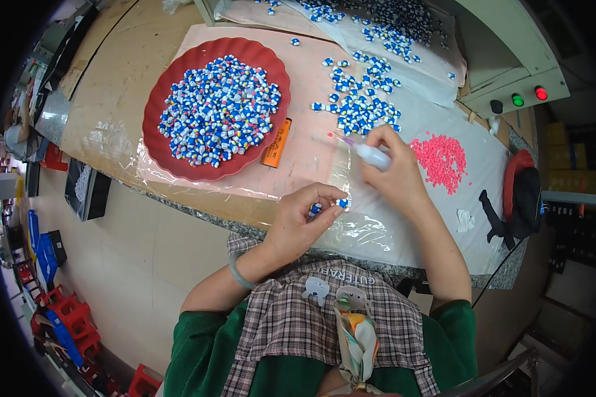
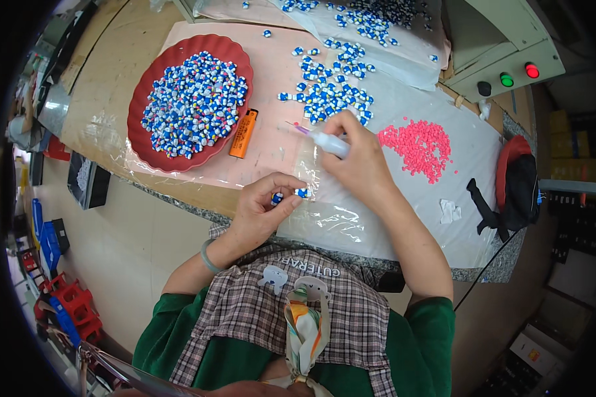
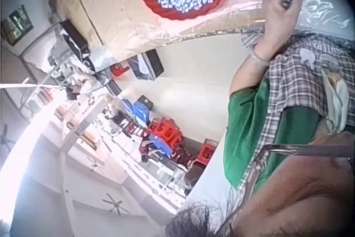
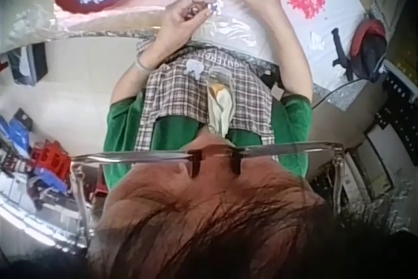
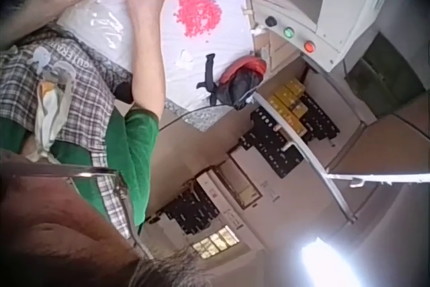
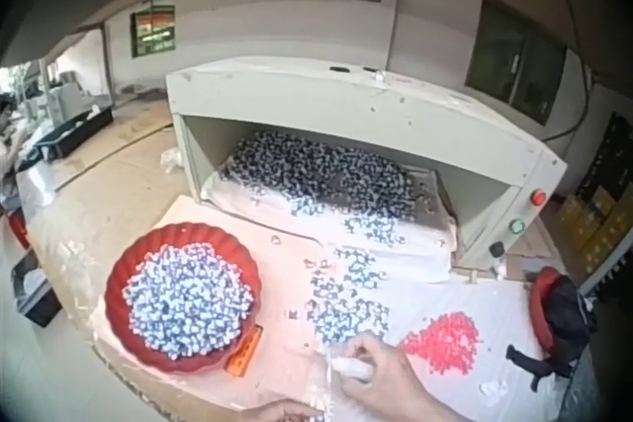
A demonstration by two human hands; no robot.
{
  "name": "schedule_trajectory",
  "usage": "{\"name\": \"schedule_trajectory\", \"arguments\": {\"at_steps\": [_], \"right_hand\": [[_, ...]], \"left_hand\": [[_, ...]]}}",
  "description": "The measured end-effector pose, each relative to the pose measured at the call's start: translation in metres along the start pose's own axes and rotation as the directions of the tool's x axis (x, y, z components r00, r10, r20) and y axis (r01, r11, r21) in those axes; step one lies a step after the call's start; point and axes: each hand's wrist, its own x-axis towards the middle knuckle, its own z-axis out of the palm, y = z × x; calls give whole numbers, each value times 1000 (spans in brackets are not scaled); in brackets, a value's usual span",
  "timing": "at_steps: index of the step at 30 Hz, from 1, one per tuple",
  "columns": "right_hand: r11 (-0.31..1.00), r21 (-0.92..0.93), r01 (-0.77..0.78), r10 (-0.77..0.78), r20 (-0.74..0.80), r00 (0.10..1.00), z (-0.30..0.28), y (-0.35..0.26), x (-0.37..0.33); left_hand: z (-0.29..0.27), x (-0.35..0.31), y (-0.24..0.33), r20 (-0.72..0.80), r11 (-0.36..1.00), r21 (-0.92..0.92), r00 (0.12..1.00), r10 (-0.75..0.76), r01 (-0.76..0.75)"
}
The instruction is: Gluing pink star-shaped plastic pieces onto blue and white star-shaped bases at a workbench.
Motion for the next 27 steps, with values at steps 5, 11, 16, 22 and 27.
{"name": "schedule_trajectory", "arguments": {"at_steps": [5,11,16,22,27], "right_hand": [[822,-440,361,-400,4,916,27,-5,32],[753,-574,321,-365,41,930,39,-5,40],[721,-626,297,-326,72,943,43,-6,42],[886,-336,319,-312,76,947,24,-15,34],[889,417,-187,102,218,971,-1,-13,-5]], "left_hand": [[0,2,-1,2,997,38,998,66,-67],[-2,2,1,12,987,90,991,132,-132],[-3,2,4,23,992,78,995,102,-104],[-3,2,3,13,991,64,993,116,-117],[-1,2,2,9,998,38,999,42,-43]]}}
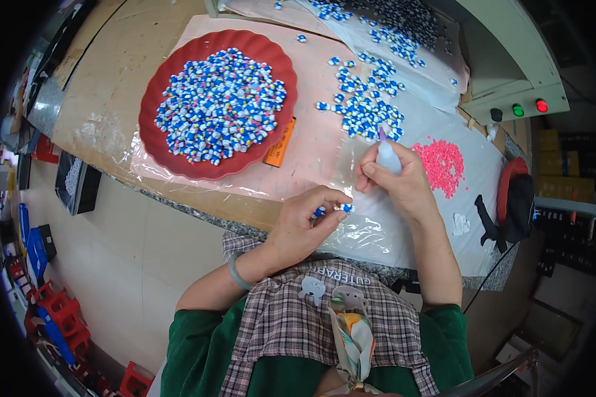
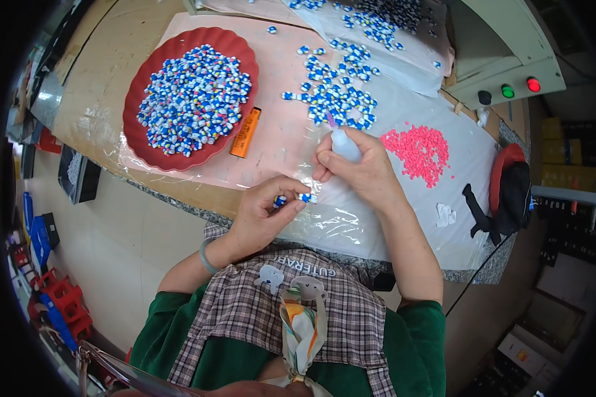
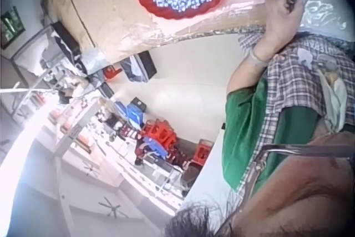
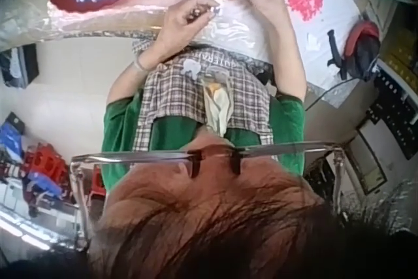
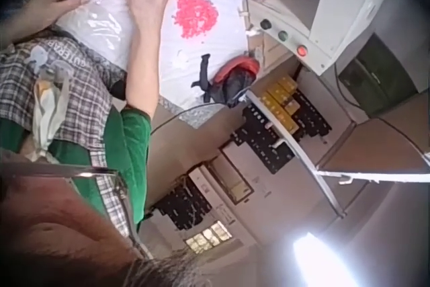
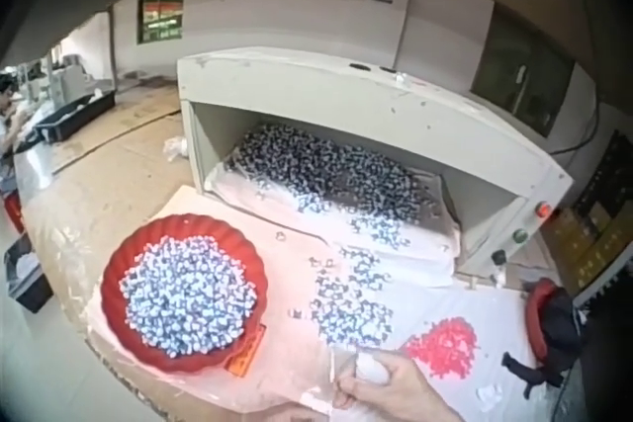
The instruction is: Gluing pink star-shaped plastic pieces onto blue and white star-shaped bases at a workbench.
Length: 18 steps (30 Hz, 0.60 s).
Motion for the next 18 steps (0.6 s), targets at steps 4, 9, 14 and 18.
{"name": "schedule_trajectory", "arguments": {"at_steps": [4,9,14,18], "right_hand": [[973,229,-1,-3,17,1000,-13,12,-28],[966,259,-21,29,-28,999,-22,25,-53],[976,216,-28,41,-57,998,-23,30,-69],[995,99,-14,19,-44,999,-21,29,-76]], "left_hand": [[3,2,0,12,1000,1,1000,-22,22],[12,6,3,17,999,36,1000,-9,9],[25,11,8,25,985,141,995,100,-102],[30,11,13,65,974,211,995,70,-82]]}}
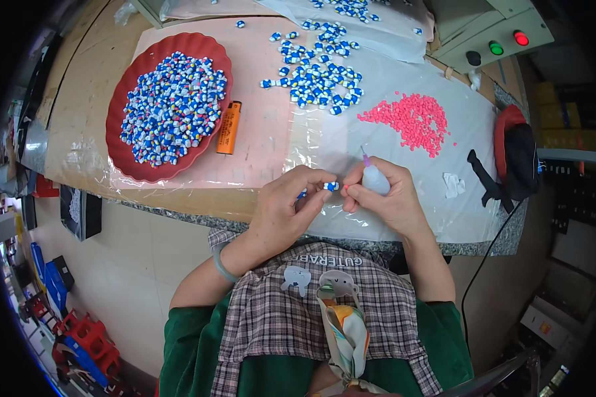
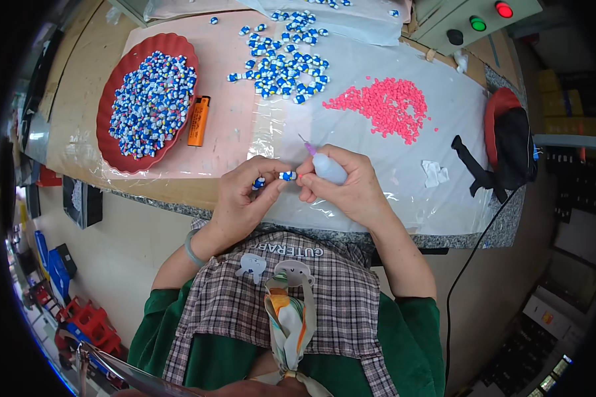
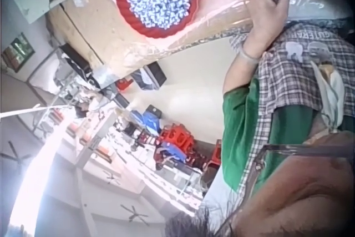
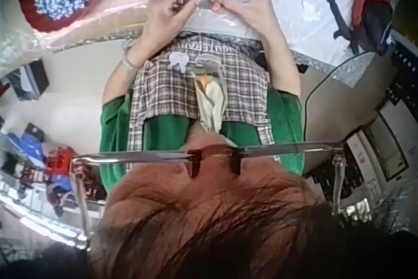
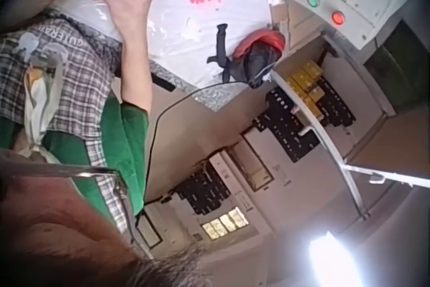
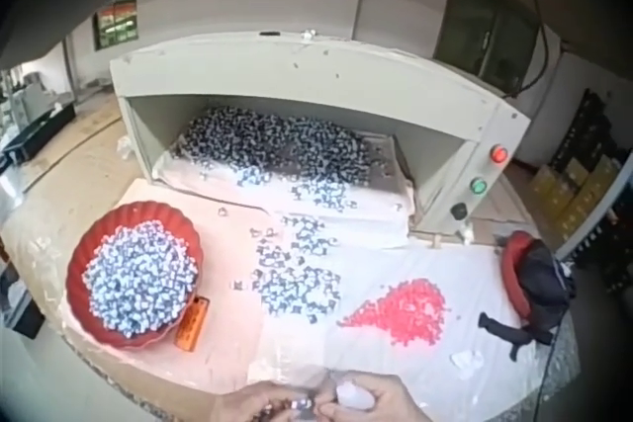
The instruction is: Gluing pink star-shaped plastic pieces onto blue and white star-shaped bases at a workbench.
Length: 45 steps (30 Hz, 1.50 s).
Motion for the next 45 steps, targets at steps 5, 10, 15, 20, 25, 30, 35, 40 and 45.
{"name": "schedule_trajectory", "arguments": {"at_steps": [5,10,15,20,25,30,35,40,45], "right_hand": [[1000,1,-7,7,-50,999,7,1,-2],[990,-134,-48,46,-21,999,8,-1,-1],[973,-219,-66,59,-37,998,10,-1,2],[900,-436,13,-27,-26,999,14,0,3],[731,-642,231,-315,-18,949,18,-1,3],[945,-297,139,-183,-125,975,0,-2,0],[989,-91,118,-132,-163,978,-18,8,-2],[995,-14,97,-98,-193,976,-25,14,-7],[993,-18,117,-119,-192,974,-27,15,-9]], "left_hand": [[4,1,-2,0,983,101,988,156,-155],[6,1,-9,25,969,128,977,211,-212],[7,1,-11,39,938,195,958,284,-286],[7,1,-13,10,925,189,943,333,-329],[0,5,-12,72,995,-93,997,31,-25],[-11,24,-7,283,491,-766,903,-323,416],[-17,66,-7,148,844,-446,955,-258,297],[-4,100,-16,47,788,518,931,362,-332],[0,106,-21,128,663,654,917,378,-365]]}}
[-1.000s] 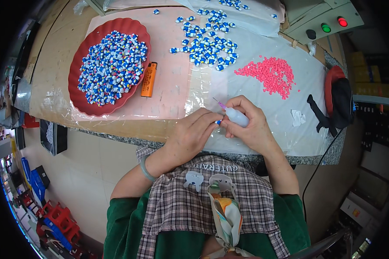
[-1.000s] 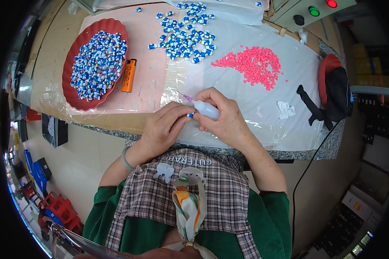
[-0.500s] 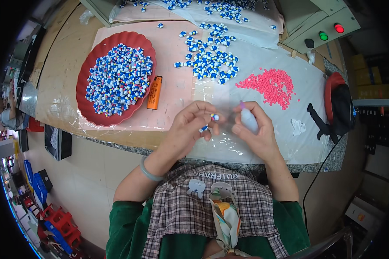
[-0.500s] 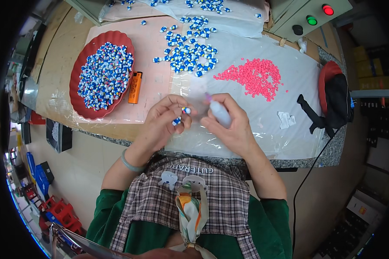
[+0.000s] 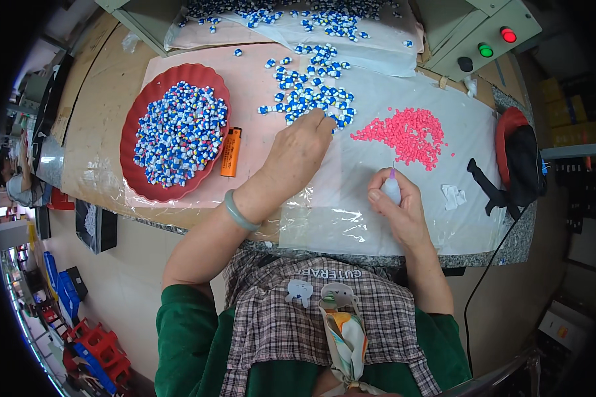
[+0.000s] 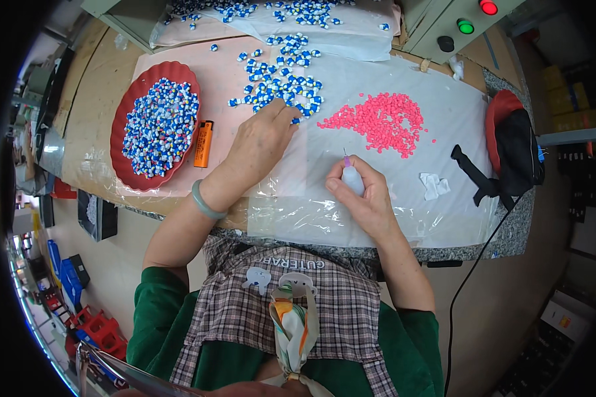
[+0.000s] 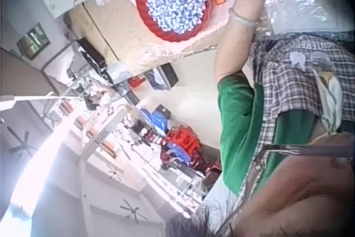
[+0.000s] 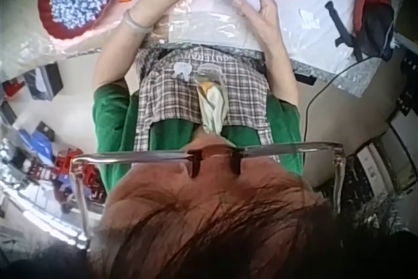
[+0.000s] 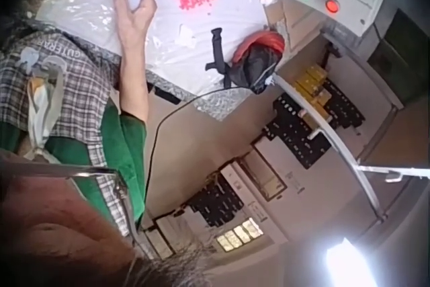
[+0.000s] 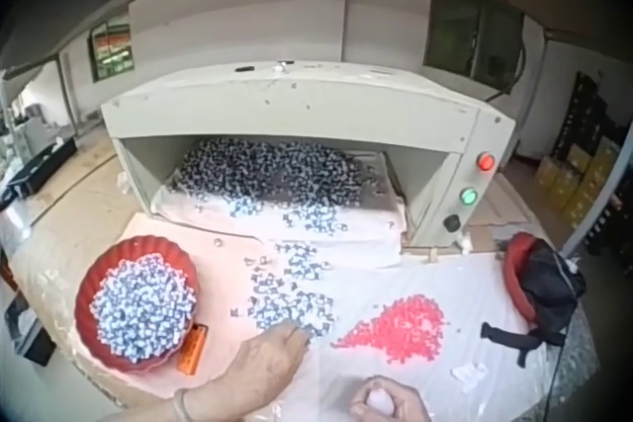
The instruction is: Gluing pink star-shaped plastic pieces onto blue and white star-shaped bases at a workbench.
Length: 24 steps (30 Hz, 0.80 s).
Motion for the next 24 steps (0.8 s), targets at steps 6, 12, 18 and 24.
{"name": "schedule_trajectory", "arguments": {"at_steps": [6,12,18,24], "right_hand": [[983,185,10,-9,-7,1000,-5,-8,-5],[987,89,136,-129,-74,989,-12,-7,-7],[949,175,263,-231,-183,956,-13,-6,-10],[897,-232,376,-423,-208,882,-3,-10,-21]], "left_hand": [[-17,-15,8,107,923,-320,976,-190,215],[-24,-49,31,542,90,-785,750,-379,613],[-20,-69,47,607,-90,-765,666,-433,638],[-17,-79,56,513,23,-828,775,-369,560]]}}
